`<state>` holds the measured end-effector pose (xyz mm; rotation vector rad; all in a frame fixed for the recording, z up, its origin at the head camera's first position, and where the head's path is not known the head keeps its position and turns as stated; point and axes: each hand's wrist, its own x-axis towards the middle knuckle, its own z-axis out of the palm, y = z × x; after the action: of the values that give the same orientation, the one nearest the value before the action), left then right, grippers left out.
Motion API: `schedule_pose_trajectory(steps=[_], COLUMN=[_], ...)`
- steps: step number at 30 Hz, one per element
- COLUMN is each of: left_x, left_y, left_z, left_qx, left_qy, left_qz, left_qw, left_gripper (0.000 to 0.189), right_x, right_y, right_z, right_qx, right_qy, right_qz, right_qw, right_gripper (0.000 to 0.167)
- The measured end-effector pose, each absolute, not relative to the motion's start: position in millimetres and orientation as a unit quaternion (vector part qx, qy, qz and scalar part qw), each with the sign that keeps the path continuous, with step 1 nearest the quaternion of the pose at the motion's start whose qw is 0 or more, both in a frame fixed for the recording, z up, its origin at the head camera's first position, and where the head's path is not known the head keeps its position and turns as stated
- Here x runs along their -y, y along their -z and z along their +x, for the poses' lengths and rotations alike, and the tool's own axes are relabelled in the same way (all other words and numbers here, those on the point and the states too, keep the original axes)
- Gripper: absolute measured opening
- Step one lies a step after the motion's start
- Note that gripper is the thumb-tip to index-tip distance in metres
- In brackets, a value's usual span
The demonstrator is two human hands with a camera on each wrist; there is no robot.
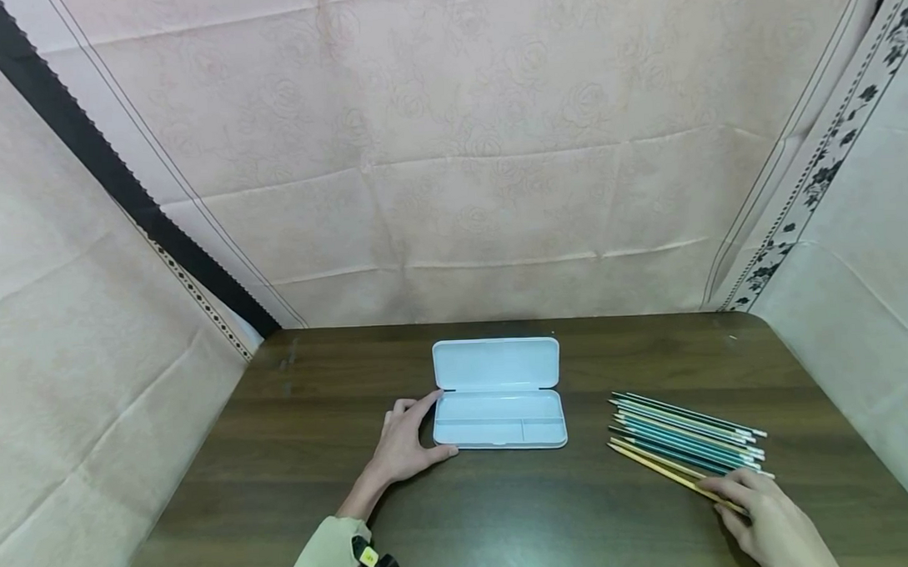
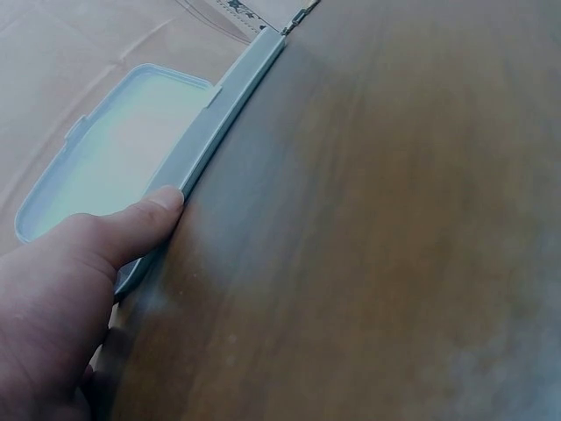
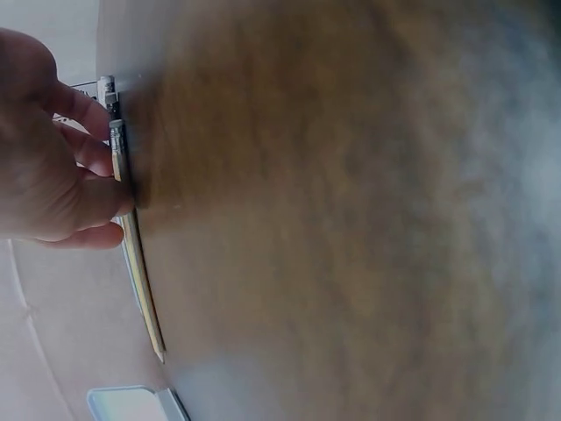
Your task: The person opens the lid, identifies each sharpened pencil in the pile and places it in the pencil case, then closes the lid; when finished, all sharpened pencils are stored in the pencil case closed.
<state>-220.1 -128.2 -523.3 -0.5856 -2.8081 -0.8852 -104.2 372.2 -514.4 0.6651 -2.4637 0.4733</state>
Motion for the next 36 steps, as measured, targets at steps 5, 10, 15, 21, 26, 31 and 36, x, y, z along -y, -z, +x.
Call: schedule_pose_trajectory(steps=[5, 10, 15, 21, 26, 31, 36], left_x=[127.9, 128.2, 128.0, 128.0, 128.0, 128.1, 128.0], left_y=[522.8, 522.8, 521.3, 521.4, 522.0, 522.8, 524.3], left_z=[-219.9, -220.4, -219.8, -220.5, -220.3, -219.8, -219.9], left_qx=[0.934, 0.932, 0.931, 0.931, 0.932, 0.933, 0.935], left_qy=[0.295, 0.294, 0.297, 0.298, 0.295, 0.298, 0.296], left_qz=[-0.191, -0.195, -0.198, -0.196, -0.195, -0.19, -0.186], left_qw=[0.069, 0.076, 0.075, 0.077, 0.074, 0.068, 0.063], left_gripper=[0.09, 0.09, 0.09, 0.09, 0.09, 0.09, 0.089], right_x=[-371.1, -370.0, -370.2, -369.0, -367.5, -364.5, -358.9], right_y=[513.6, 513.8, 514.3, 514.5, 514.6, 513.6, 510.8], right_z=[-106.0, -106.1, -104.5, -105.0, -104.3, -105.1, -110.6], right_qx=[0.911, 0.91, 0.913, 0.909, 0.907, 0.9, 0.888], right_qy=[-0.168, -0.165, -0.172, -0.184, -0.189, -0.186, -0.185], right_qz=[0.261, 0.269, 0.267, 0.267, 0.27, 0.279, 0.293], right_qw=[0.271, 0.268, 0.256, 0.264, 0.263, 0.279, 0.303], right_gripper=[0.073, 0.072, 0.053, 0.071, 0.07, 0.067, 0.064])
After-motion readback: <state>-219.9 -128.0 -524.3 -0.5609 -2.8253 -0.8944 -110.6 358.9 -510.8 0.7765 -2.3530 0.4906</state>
